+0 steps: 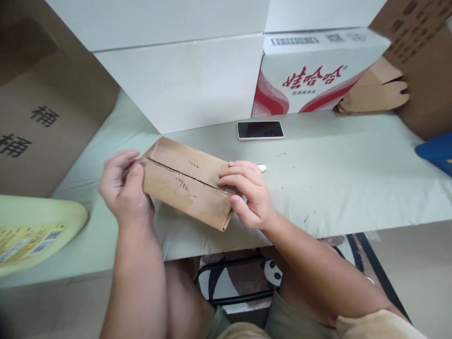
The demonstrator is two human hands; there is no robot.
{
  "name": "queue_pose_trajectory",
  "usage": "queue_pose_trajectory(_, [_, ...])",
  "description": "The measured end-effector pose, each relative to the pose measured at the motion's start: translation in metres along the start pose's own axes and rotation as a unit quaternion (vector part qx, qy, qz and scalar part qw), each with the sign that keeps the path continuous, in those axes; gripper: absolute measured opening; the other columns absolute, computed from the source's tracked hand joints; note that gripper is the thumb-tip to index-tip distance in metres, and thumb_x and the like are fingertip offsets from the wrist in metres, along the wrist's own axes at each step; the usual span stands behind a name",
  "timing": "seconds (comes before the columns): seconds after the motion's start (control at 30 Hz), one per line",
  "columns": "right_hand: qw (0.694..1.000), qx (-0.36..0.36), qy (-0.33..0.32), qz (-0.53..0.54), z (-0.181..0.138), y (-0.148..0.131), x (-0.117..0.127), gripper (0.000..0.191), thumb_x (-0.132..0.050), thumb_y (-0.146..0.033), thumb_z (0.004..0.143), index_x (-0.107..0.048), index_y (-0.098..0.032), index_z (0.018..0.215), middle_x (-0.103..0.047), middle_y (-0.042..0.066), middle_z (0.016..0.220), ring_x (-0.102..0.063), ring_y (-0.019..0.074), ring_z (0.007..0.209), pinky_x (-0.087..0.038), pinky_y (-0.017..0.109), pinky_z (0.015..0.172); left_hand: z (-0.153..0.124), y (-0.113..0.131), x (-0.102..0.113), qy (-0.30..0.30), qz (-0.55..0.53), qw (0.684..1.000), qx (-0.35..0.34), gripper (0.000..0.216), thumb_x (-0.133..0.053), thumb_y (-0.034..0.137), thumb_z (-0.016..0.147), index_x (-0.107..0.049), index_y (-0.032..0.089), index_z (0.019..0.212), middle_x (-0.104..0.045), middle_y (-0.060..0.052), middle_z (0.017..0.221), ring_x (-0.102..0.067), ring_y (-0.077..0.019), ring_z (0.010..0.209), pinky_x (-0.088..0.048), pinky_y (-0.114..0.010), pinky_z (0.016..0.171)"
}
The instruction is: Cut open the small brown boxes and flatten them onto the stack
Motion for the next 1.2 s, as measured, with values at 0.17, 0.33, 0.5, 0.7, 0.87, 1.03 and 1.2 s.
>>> queue_pose_trajectory(0.17, [1.000, 0.002, 0.001, -0.007, -0.001, 0.000, -0.002, 0.030, -0.045, -0.041, 0.106, -0.070, -0.025, 0.109, -0.077, 0.007, 0.104, -0.072, 0.0268, 0.103, -0.056, 0.048, 0.102, 0.001, 0.008, 0.001, -0.014, -0.014, 1.000, -0.018, 0.022, -0.060, 0.021, 0.088, -0.081, 0.025, 0.095, -0.071, -0.005, 0.120, -0.067, -0.0222, 0.120, -0.051, -0.040, 0.114])
queue_pose_trajectory(0.33, [1.000, 0.005, -0.008, 0.015, -0.001, -0.001, 0.000, 0.033, -0.046, -0.043, 0.105, -0.073, -0.024, 0.107, -0.077, 0.008, 0.104, -0.072, 0.0271, 0.102, -0.056, 0.049, 0.102, 0.001, 0.011, 0.002, -0.033, -0.006, 0.999, -0.008, 0.027, -0.058, 0.016, 0.090, -0.082, 0.026, 0.096, -0.072, -0.004, 0.118, -0.067, -0.0221, 0.119, -0.048, -0.041, 0.118])
queue_pose_trajectory(0.5, [0.997, -0.003, -0.024, 0.067, -0.001, -0.004, 0.002, 0.039, -0.043, -0.049, 0.106, -0.074, -0.025, 0.106, -0.078, 0.007, 0.101, -0.073, 0.0284, 0.098, -0.056, 0.052, 0.100, 0.001, 0.010, 0.002, -0.032, -0.014, 0.999, 0.011, 0.026, -0.060, 0.015, 0.089, -0.084, 0.020, 0.095, -0.073, -0.007, 0.117, -0.067, -0.0210, 0.115, -0.050, -0.039, 0.113])
queue_pose_trajectory(0.7, [0.992, -0.034, 0.022, 0.118, -0.013, 0.005, -0.001, 0.036, -0.046, -0.049, 0.102, -0.070, -0.030, 0.120, -0.072, 0.009, 0.114, -0.067, 0.0323, 0.112, -0.053, 0.058, 0.107, 0.004, 0.012, 0.002, -0.009, -0.035, 0.999, 0.040, 0.024, -0.062, 0.015, 0.081, -0.085, 0.019, 0.087, -0.076, -0.008, 0.109, -0.069, -0.0213, 0.109, -0.052, -0.039, 0.108])
queue_pose_trajectory(0.87, [0.978, -0.149, 0.078, 0.123, -0.025, 0.034, 0.004, 0.043, -0.053, -0.061, 0.097, -0.065, -0.032, 0.126, -0.063, 0.011, 0.131, -0.059, 0.0360, 0.129, -0.049, 0.060, 0.112, 0.006, 0.012, 0.004, 0.000, -0.031, 0.998, 0.049, 0.025, -0.062, 0.016, 0.075, -0.086, 0.021, 0.084, -0.078, -0.006, 0.101, -0.071, -0.0214, 0.104, -0.054, -0.039, 0.102])
queue_pose_trajectory(1.03, [0.944, -0.236, 0.077, 0.217, -0.033, 0.054, 0.003, 0.041, -0.053, -0.059, 0.100, -0.063, -0.035, 0.131, -0.061, 0.007, 0.134, -0.059, 0.0305, 0.131, -0.052, 0.051, 0.108, 0.007, 0.010, 0.006, 0.009, -0.038, 0.998, 0.052, 0.027, -0.063, 0.017, 0.073, -0.087, 0.023, 0.084, -0.080, -0.005, 0.101, -0.072, -0.0207, 0.103, -0.055, -0.037, 0.100])
queue_pose_trajectory(1.2, [0.958, -0.189, 0.019, 0.213, -0.029, 0.039, -0.006, 0.040, -0.049, -0.056, 0.105, -0.063, -0.033, 0.135, -0.064, 0.008, 0.139, -0.058, 0.0297, 0.135, -0.046, 0.053, 0.117, 0.006, 0.009, 0.005, 0.006, -0.047, 0.998, 0.047, 0.028, -0.063, 0.015, 0.074, -0.087, 0.025, 0.084, -0.083, -0.003, 0.103, -0.075, -0.0205, 0.104, -0.057, -0.036, 0.099])
Point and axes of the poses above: each hand's wrist, its own z-axis towards the middle knuckle, its own x-axis out of the back of the hand, y = z × x, the point moved 5 cm from there along z, towards the middle knuckle
